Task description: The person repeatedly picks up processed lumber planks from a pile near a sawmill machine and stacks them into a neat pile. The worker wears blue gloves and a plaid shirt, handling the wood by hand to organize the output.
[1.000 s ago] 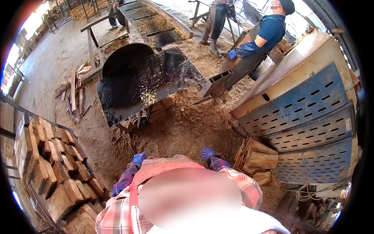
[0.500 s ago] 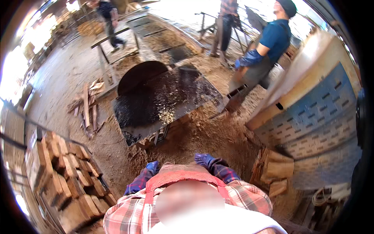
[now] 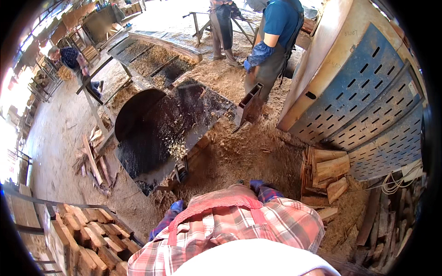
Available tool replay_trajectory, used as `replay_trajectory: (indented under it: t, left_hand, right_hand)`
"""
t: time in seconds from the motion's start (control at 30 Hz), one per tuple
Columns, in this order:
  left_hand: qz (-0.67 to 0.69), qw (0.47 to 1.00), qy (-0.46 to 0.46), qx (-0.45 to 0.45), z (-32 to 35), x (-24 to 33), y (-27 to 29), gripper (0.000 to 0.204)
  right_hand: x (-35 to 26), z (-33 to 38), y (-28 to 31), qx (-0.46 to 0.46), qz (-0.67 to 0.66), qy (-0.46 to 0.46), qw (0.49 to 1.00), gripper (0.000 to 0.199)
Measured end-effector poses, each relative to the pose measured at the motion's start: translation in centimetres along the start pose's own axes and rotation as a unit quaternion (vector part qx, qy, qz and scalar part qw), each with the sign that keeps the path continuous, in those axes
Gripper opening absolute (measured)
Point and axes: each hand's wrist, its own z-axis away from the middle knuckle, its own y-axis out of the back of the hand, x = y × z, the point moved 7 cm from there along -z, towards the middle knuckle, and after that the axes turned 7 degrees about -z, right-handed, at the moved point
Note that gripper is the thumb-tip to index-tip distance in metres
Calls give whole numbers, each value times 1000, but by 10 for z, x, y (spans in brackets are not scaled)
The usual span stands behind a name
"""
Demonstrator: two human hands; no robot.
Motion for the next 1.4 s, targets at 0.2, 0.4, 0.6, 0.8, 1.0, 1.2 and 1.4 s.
replay_trajectory:
  t: [0.2, 0.4, 0.6, 0.8, 1.0, 1.2, 1.4]
  left_hand:
    - [-6, 996, -90, 0, -59, 53, 3, 31]
    - [-16, 986, -161, 33, -101, 100, 11, 28]
    - [-5, 977, -196, 83, -63, 129, 36, 29]
    - [-38, 997, 9, 60, -19, 102, 48, 23]
    - [200, 970, 117, 77, 0, 63, 35, 21]
    - [-18, 997, 32, 69, 4, 82, 35, 26]
    - [10, 997, -52, 53, 0, 109, 33, 35]
  right_hand:
    - [-53, -20, -41, -348, 213, 159, 899, 23]
    - [-60, -34, -27, -102, -58, -93, 989, 21]
    - [-61, -24, -18, -137, -77, -95, 983, 23]
    - [-80, -36, -11, -130, 573, 223, 778, 30]
    - [-66, -37, -24, -143, 530, 242, 800, 32]
    - [-73, -17, -27, -123, 458, 186, 861, 29]
    - [-79, 7, -31, -120, 329, 166, 922, 26]
